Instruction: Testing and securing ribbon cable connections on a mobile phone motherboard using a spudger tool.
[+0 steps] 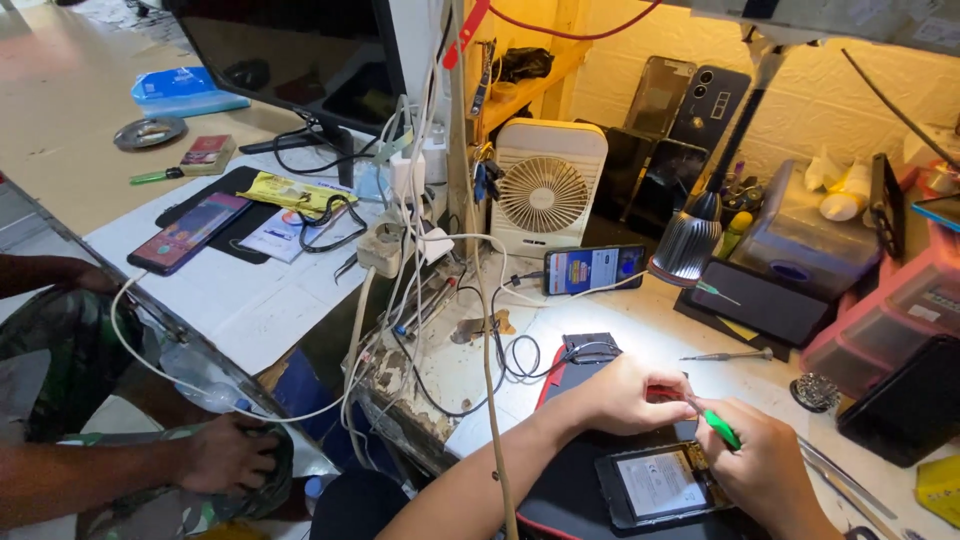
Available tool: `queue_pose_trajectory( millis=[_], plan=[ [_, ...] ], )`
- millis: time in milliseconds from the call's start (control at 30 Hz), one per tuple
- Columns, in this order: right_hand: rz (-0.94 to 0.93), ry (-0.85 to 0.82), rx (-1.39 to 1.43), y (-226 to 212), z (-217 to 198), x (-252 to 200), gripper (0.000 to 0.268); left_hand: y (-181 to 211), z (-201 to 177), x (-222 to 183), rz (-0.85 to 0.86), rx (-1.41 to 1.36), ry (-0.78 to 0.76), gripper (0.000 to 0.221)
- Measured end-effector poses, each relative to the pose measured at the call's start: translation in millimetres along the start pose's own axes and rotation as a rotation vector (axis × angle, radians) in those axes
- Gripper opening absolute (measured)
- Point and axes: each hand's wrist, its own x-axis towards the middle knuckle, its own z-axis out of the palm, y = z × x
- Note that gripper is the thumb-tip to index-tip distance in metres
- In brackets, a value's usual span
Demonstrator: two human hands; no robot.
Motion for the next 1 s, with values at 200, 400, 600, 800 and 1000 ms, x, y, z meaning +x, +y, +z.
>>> queue_pose_trajectory(
  millis=[200,400,600,800,1000],
  plan=[
    [-0.114,0.040,-0.009,13.5,4.4,-1.4,0.035,12.1,-1.9,-1.1,0.026,0.031,0.048,0.018],
    [-0.037,0.104,-0.026,-5.8,-0.8,-2.7,0.017,9.6,4.2,-0.5,0.089,0.072,0.146,0.010],
    [-0.241,0.462,-0.056,-0.7,11.6,0.8,0.015,-10.2,25.8,0.1,0.222,-0.054,0.293,0.013],
    [-0.328,0.694,0.144,-46.5,-0.6,3.3,0.023,22.1,7.6,-5.2,0.164,-0.256,0.295,0.019],
    [-0.218,0.422,0.383,-76.5,-32.6,3.5,0.020,35.3,1.4,0.2,0.021,-0.156,0.389,0.014]
  ],
)
